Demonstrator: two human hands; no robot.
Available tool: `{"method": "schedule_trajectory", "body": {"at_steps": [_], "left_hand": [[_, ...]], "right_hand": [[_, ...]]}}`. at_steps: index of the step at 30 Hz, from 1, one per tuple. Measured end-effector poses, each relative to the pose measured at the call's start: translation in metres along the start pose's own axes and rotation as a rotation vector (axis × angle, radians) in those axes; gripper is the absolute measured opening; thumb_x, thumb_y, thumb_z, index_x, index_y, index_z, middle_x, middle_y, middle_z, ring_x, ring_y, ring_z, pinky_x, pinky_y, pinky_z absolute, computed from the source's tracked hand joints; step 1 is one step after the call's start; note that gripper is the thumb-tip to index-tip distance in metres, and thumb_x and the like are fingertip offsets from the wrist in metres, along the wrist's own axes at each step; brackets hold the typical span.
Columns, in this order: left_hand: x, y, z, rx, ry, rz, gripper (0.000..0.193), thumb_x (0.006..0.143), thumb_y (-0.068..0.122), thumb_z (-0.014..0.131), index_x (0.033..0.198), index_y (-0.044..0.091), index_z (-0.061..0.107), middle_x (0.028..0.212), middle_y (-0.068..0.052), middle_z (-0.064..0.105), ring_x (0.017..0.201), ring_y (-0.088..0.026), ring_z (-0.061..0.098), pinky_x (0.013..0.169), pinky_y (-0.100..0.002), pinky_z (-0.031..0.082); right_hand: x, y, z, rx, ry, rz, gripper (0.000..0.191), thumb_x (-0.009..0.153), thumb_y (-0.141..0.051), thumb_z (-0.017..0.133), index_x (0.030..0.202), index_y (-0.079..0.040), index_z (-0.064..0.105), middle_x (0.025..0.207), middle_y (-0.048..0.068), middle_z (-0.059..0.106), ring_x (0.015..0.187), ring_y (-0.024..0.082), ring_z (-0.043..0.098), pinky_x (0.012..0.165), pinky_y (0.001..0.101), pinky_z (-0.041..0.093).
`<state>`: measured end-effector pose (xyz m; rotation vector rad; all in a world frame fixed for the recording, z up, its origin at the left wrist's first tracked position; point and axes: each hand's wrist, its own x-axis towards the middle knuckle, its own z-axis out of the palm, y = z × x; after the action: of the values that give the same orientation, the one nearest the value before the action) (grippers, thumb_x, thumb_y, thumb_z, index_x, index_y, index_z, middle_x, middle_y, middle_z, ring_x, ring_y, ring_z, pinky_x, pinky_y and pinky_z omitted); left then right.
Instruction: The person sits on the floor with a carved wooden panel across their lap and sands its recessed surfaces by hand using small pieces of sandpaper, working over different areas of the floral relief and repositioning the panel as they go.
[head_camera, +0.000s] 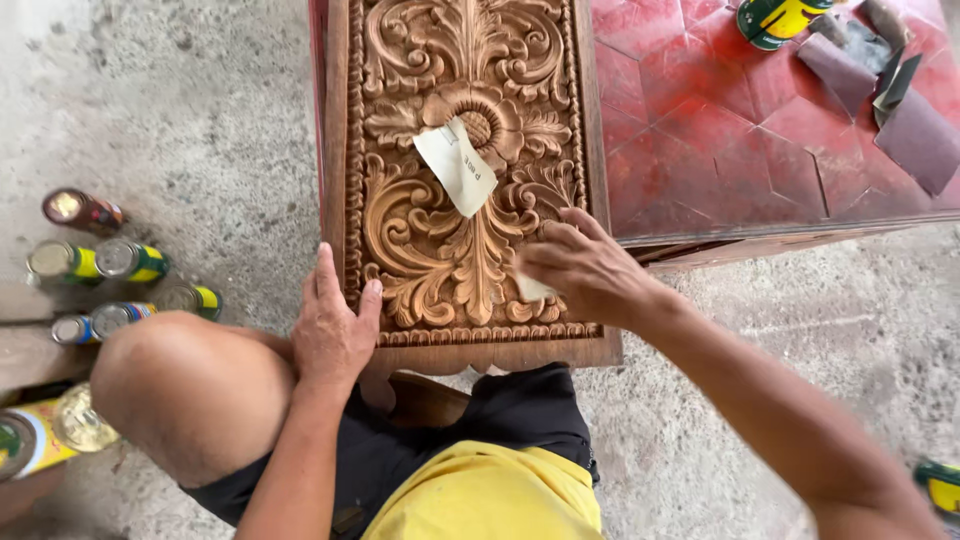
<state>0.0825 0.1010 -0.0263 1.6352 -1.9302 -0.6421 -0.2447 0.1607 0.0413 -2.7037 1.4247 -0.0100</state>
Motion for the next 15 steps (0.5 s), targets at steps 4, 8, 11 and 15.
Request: {"method": "schedule_trajectory", "body": {"at_steps": [4, 8, 11, 15], "left_hand": [[-0.001, -0.003, 0.0, -0.031, 0.032, 0.089, 0.081, 0.094, 0.04, 0.07, 0.158, 0.004, 0.035, 0.138, -0.029, 0.056, 0.119, -0.048, 0.061, 0.094, -0.054, 0.053], [-0.002, -0.004, 0.001, -0.013, 0.026, 0.04, 0.081, 0.094, 0.04, 0.07, 0.158, 0.006, 0.035, 0.14, -0.03, 0.055, 0.117, -0.05, 0.061, 0.093, -0.055, 0.053], [-0.003, -0.005, 0.001, -0.004, -0.011, 0.032, 0.081, 0.095, 0.041, 0.069, 0.159, 0.006, 0.034, 0.141, -0.03, 0.054, 0.117, -0.049, 0.061, 0.093, -0.055, 0.053], [-0.002, -0.006, 0.0, 0.004, -0.005, -0.005, 0.082, 0.094, 0.042, 0.069, 0.16, 0.007, 0.032, 0.141, -0.029, 0.054, 0.118, -0.049, 0.06, 0.092, -0.056, 0.052]], "right_hand": [[-0.003, -0.001, 0.003, -0.092, 0.106, -0.06, 0.042, 0.077, 0.004, 0.063, 0.114, -0.011, 0.074, 0.119, 0.003, 0.068, 0.119, 0.024, 0.053, 0.119, 0.0494, 0.027], [-0.003, -0.009, 0.006, -0.014, -0.146, 0.114, 0.032, 0.082, 0.003, 0.061, 0.109, -0.01, 0.073, 0.107, 0.002, 0.066, 0.111, 0.021, 0.054, 0.116, 0.0467, 0.03], [-0.008, -0.018, 0.007, -0.125, 0.105, 0.058, 0.045, 0.083, 0.006, 0.059, 0.125, -0.006, 0.071, 0.123, 0.004, 0.067, 0.12, 0.022, 0.054, 0.117, 0.0426, 0.032], [-0.022, -0.014, 0.0, -0.059, -0.014, 0.111, 0.041, 0.089, 0.005, 0.058, 0.124, -0.014, 0.069, 0.127, 0.002, 0.07, 0.118, 0.019, 0.057, 0.115, 0.043, 0.034]]}}
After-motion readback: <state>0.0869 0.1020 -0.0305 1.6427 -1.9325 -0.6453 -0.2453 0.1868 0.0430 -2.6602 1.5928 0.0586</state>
